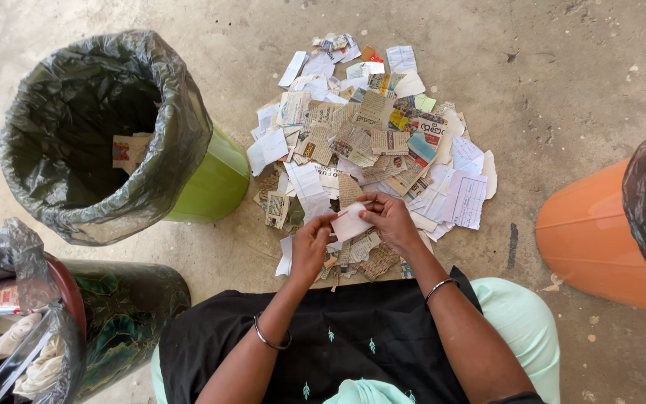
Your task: The person sits on the floor and sorts through a pile of mixed paper scraps, picking up pieces, briefly unfolding or inspecting them, and placing them into a green bin lined with a black plastic bag. The person handles newspaper clippings, envelopes, and printed sheets one at a time.
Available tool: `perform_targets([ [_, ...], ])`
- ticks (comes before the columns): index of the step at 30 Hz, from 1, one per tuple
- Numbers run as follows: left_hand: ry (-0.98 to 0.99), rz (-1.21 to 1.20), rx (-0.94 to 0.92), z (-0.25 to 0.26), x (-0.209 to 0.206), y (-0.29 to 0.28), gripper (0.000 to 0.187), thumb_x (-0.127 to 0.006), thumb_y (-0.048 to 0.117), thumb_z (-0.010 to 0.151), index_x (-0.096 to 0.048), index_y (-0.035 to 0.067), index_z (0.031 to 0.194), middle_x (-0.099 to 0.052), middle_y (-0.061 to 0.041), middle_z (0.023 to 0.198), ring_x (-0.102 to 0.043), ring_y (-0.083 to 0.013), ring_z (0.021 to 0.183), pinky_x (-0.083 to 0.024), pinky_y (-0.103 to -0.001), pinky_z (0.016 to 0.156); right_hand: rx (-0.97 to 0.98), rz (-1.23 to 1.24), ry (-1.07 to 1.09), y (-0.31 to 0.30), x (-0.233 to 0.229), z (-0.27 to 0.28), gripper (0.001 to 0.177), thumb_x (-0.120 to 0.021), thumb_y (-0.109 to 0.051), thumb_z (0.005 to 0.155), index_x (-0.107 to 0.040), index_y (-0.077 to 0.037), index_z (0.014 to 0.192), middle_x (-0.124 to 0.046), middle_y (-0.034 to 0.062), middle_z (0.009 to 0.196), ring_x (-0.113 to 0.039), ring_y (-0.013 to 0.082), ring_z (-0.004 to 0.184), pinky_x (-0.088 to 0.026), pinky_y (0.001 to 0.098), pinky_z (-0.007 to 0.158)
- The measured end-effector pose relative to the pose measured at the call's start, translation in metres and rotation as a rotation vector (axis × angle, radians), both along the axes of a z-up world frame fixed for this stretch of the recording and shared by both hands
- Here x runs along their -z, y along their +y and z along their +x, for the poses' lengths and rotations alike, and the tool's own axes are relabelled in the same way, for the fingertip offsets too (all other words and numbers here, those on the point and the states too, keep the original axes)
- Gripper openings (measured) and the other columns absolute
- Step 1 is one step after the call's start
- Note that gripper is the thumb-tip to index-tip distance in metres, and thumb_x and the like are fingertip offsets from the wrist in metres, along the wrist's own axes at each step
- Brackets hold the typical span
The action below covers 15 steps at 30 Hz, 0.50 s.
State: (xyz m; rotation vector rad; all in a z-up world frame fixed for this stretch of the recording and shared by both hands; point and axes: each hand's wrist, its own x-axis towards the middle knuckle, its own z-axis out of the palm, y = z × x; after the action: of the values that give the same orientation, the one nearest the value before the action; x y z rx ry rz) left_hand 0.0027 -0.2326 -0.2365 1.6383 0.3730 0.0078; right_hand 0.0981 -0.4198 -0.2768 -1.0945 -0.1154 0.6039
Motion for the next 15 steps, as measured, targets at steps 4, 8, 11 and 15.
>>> perform_targets([
  [4, 0.062, -0.057, 0.034, 0.016, 0.008, 0.01, 0.026, -0.072, 0.002, 0.091, -0.071, -0.001, 0.117, -0.075, -0.007, 0.094, -0.068, -0.0085, 0.081, -0.056, -0.025, 0.072, 0.07, -0.097, -0.05, 0.003, 0.002, -0.002, 0.031, -0.072, 0.006, 0.089, -0.064, 0.006, 0.119, -0.074, 0.0104, 0.099, -0.071, 0.0107, 0.087, -0.06, 0.0223, 0.078],
  [8, 0.011, 0.127, 0.029, 0.029, -0.012, 0.01, 0.026, -0.07, -0.005, 0.087, -0.073, -0.001, 0.113, -0.076, -0.008, 0.091, -0.07, -0.0116, 0.077, -0.057, -0.027, 0.071, 0.098, -0.19, -0.087, 0.006, -0.011, -0.004, 0.027, -0.073, 0.005, 0.089, -0.066, 0.005, 0.115, -0.074, 0.0118, 0.097, -0.071, 0.0126, 0.085, -0.06, 0.0243, 0.075],
  [11, -0.103, 0.307, 0.028, 0.032, -0.05, 0.017, 0.022, -0.071, -0.003, 0.089, -0.075, 0.001, 0.11, -0.077, -0.011, 0.091, -0.074, -0.0154, 0.076, -0.059, -0.03, 0.069, 0.143, -0.252, -0.144, 0.021, -0.042, -0.002, 0.023, -0.074, 0.004, 0.089, -0.067, 0.003, 0.112, -0.074, 0.0118, 0.097, -0.071, 0.0139, 0.085, -0.06, 0.0261, 0.075],
  [15, -0.454, 0.483, -0.064, 0.04, -0.117, 0.056, 0.025, -0.066, -0.01, 0.088, -0.078, 0.003, 0.106, -0.076, -0.013, 0.096, -0.076, -0.019, 0.083, -0.062, -0.032, 0.07, 0.177, -0.194, -0.257, 0.064, -0.114, 0.013, 0.021, -0.074, 0.003, 0.09, -0.067, 0.001, 0.11, -0.074, 0.0101, 0.1, -0.073, 0.0137, 0.09, -0.063, 0.0273, 0.082],
])
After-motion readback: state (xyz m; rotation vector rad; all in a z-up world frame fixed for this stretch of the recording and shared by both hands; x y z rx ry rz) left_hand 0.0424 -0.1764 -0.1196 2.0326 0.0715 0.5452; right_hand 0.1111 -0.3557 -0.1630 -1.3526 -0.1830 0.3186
